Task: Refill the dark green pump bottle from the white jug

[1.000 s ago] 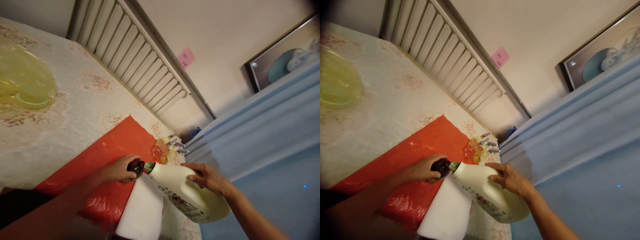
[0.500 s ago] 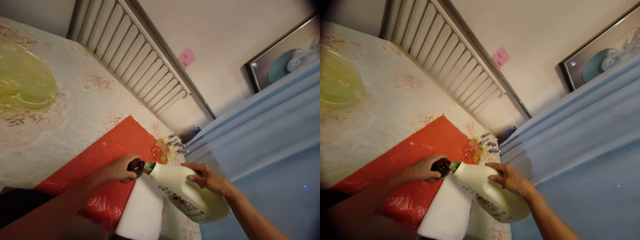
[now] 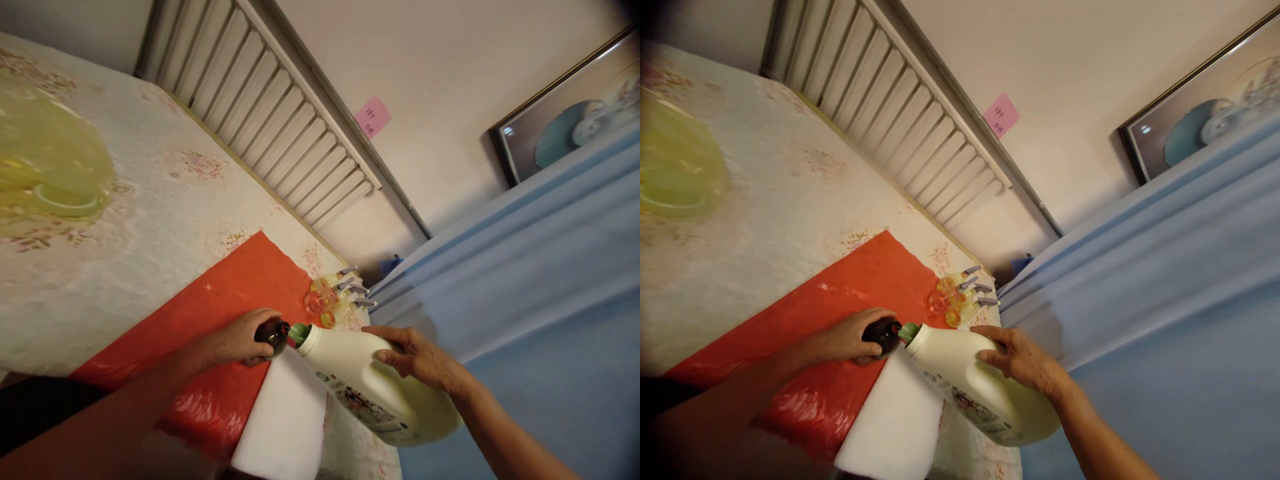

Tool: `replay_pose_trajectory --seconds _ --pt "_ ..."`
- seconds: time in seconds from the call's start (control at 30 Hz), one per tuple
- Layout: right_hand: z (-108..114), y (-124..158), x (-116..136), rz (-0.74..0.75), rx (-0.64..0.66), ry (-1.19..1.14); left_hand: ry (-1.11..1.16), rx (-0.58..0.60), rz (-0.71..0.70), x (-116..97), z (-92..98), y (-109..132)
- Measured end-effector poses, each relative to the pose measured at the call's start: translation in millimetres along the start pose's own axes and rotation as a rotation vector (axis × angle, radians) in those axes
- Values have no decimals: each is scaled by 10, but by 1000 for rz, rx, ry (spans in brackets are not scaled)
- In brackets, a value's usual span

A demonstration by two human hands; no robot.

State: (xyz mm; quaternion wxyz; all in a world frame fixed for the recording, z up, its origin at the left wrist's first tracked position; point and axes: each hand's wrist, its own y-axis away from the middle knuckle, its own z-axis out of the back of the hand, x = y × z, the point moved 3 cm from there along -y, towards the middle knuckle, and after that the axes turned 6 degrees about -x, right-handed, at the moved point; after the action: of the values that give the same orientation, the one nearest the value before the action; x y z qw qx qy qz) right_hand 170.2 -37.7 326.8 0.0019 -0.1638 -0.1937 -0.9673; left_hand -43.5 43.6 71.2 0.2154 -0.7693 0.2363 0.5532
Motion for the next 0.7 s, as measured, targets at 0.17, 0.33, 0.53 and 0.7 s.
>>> replay_pose_trajectory --seconds 0.17,0.33,0.53,0.7 --pt "-1 -1 2 -9 -6 8 -41 -20 -11 -4 12 0" --pt "-1 -5 -1 -8 -8 7 -41 -9 -1 -18 6 10" --pt "2 11 4 4 -3 2 -11 16 -6 -3 8 4" --pt "6 13 9 -5 -7 -2 2 29 -21 -12 6 0"
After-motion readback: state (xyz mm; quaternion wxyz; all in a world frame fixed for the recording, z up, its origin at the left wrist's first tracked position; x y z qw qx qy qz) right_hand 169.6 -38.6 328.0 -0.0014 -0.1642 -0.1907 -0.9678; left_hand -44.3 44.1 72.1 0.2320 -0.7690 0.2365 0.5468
